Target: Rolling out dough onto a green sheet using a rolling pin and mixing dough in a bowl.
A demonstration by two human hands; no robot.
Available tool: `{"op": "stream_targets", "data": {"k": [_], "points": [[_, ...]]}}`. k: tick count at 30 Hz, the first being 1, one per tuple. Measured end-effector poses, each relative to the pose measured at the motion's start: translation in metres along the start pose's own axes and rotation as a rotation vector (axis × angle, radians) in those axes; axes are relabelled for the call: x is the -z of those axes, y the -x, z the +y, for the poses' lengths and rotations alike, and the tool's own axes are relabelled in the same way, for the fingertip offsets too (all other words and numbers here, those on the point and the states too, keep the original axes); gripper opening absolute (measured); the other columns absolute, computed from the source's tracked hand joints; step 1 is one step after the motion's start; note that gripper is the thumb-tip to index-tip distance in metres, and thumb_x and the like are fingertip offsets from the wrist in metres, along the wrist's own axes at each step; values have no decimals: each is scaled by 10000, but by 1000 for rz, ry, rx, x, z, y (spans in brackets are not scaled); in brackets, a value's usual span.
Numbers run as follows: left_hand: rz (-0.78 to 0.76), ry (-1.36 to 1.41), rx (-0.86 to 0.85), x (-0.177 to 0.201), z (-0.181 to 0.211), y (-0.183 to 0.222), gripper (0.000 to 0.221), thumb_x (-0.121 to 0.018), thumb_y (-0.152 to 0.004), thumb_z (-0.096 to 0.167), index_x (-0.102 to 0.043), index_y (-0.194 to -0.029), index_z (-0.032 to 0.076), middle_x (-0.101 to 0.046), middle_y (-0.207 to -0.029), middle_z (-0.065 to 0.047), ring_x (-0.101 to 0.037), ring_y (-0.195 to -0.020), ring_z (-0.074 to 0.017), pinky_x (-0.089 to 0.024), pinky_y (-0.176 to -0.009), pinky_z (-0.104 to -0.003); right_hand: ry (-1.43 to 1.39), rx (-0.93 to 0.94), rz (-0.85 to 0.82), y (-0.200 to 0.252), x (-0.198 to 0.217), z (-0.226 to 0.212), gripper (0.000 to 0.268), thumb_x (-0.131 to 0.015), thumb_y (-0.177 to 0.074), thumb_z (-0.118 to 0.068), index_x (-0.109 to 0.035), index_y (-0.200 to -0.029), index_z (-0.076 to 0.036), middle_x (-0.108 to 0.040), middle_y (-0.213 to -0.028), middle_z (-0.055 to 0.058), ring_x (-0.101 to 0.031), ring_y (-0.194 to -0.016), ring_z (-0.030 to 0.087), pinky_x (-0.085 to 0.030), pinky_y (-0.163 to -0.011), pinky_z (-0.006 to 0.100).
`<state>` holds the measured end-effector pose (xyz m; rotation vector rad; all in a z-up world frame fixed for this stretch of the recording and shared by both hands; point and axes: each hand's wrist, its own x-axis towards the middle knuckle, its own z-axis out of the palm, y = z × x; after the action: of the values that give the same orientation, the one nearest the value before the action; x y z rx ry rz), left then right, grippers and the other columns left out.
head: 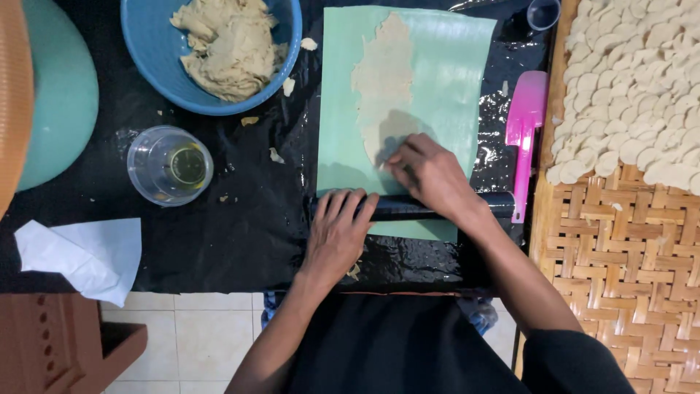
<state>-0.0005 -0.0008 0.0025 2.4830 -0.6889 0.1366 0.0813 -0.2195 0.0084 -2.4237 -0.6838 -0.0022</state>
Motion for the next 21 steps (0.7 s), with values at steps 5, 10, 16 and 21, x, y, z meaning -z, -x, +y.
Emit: {"op": "stream_targets", "data": {"k": [5,10,16,21], "points": [[-28,-18,-26,5,-1,-11,478,-736,-845,153,-597,-1287,33,-607,-1207,-130,-562,-1152,-326,-411,-1051,-503,-29,-178,183,-5,0,20,122,-749,-923,-56,-721,-1036,-17,-692,-1016,146,-709,-854,337,-569,-761,424],[-8,-34,-98,12,-12,-30,464,-737,-864,172,-604,-1285,32,-620,-1194,-124,-574,-1149,-314,-405,-1080,-510,79,-212,187,-1,19,10,136,-715,-983,-103,-754,-1072,-8,-694,-999,184,-686,-800,368,-549,-722,445],[27,-108,-130,10,-34,-64,458,-731,-898,193,-607,-1310,37,-625,-1203,-123,-585,-1131,-287,-400,-1071,-522,143,-310,202,20,30,-5,226,-708,-1025,-202,-753,-1112,2,-685,-1001,187,-672,-915,370,-539,-798,465],[57,-143,-46,-17,-35,-66,583,-701,-936,219,-528,-1459,29,-568,-1450,-151,-495,-1402,-306,-274,-1220,-579,375,-163,185,32,2,17,566,-536,-1078,-261,-488,-1514,97,-503,-1547,256,-469,-1438,394,-376,-1167,530]]}}
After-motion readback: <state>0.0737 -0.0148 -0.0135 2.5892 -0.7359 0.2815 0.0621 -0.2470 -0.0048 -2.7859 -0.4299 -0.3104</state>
